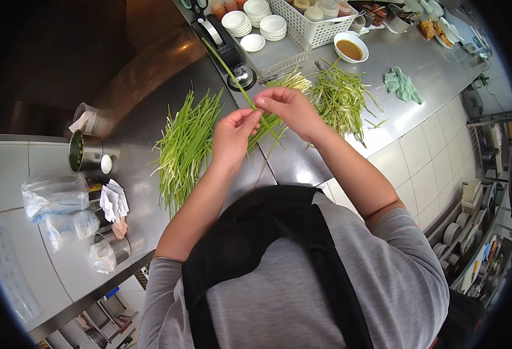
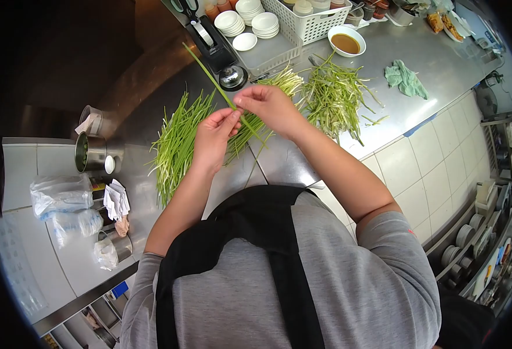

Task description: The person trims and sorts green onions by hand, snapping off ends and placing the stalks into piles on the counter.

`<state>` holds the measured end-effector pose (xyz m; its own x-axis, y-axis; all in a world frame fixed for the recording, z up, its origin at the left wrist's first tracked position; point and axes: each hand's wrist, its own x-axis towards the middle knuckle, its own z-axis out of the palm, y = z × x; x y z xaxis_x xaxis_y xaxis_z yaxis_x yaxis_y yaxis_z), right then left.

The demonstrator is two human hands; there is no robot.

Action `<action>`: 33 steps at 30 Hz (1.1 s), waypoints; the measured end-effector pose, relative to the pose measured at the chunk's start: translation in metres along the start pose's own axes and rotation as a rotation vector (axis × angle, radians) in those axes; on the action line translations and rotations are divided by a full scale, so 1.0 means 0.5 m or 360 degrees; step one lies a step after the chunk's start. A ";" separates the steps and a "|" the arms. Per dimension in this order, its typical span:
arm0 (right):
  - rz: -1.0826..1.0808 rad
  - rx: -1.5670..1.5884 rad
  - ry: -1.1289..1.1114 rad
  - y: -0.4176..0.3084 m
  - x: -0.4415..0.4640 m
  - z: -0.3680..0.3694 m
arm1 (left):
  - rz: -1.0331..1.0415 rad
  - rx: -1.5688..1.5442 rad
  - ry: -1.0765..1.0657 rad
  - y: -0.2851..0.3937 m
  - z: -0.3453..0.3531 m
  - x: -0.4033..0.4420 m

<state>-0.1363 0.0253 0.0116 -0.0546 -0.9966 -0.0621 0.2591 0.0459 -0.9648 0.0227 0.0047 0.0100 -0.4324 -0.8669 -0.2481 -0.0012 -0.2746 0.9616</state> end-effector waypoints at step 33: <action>0.0453 0.0702 0.0159 0.064 -0.100 0.000 | 0.0058 -0.0654 0.0104 0.012 -0.028 -0.033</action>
<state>-0.1254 0.0764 -0.0161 -0.0089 -0.9365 -0.3504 0.6565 0.2589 -0.7085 0.0426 0.0118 0.0181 -0.3671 -0.9001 -0.2345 0.3789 -0.3749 0.8461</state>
